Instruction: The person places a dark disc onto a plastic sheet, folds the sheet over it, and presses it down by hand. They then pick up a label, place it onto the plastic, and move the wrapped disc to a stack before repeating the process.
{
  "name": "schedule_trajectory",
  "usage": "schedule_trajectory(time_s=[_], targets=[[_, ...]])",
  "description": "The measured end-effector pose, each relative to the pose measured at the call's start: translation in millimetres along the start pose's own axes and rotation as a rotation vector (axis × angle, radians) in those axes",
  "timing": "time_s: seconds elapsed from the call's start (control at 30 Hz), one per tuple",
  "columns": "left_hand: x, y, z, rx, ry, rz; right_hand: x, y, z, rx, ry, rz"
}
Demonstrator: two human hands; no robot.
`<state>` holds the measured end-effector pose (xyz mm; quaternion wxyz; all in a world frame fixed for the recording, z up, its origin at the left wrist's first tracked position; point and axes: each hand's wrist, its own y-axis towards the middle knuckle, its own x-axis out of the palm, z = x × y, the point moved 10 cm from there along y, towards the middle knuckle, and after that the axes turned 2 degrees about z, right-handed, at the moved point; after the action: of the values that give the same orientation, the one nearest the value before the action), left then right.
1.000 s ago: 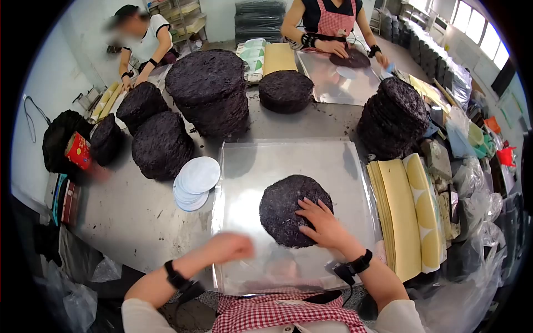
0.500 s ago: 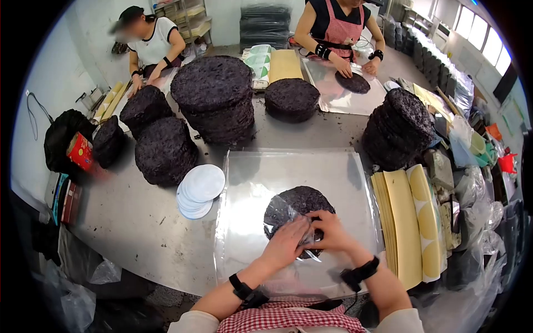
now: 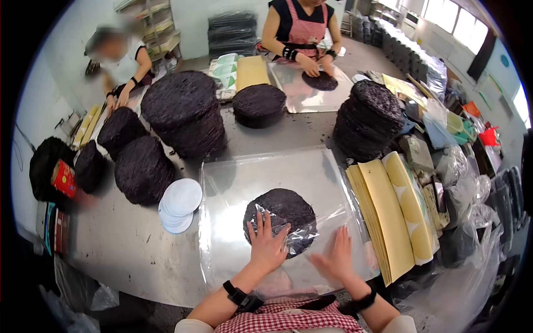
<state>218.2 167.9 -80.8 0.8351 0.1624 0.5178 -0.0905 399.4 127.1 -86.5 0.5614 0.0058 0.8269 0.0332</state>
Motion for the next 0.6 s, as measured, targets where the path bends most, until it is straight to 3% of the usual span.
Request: schedule_trajectory(time_s=[0.03,0.07,0.1,0.13,0.17,0.2,0.23,0.33,0.43,0.47,0.5,0.57,0.6], targets=[[4,1,-1,-0.008,-0.012,-0.02,-11,19,10,0.078,0.084,0.097],[-4,1,5,0.04,0.093,0.049,-9,34,-6,-0.018,0.023,0.137],[-4,-3,2,0.011,-0.042,0.111,-1,44,-29,-0.113,-0.036,0.172],[0,-8,-5,-0.012,-0.168,0.168,15,46,-54,-0.287,-0.016,0.121],[-12,-4,-7,-0.029,-0.289,0.224,10,39,-81,-0.542,0.025,0.229],[-30,-6,-9,-0.11,-0.304,0.347,12,44,-70,-0.43,0.21,0.129],[-23,7,-8,-0.125,-0.235,0.179,1,49,-72,-0.325,0.391,0.026],[0,19,-12,-0.182,-0.092,-0.284,5,73,-67,-0.043,0.257,-0.155],[-64,37,8,0.334,0.081,0.1,5,72,-92,-0.502,0.033,0.094],[-43,44,-13,0.278,-0.134,-0.052,-16,71,-99,-0.613,0.07,0.277],[-20,42,-26,0.185,-0.386,-0.225,-17,82,-89,-0.517,0.273,0.213],[-16,41,-31,0.041,-0.498,-0.213,-6,94,-70,-0.304,0.67,0.07],[-32,47,-24,0.128,-0.274,-0.061,8,95,-60,-0.145,0.706,-0.042]])
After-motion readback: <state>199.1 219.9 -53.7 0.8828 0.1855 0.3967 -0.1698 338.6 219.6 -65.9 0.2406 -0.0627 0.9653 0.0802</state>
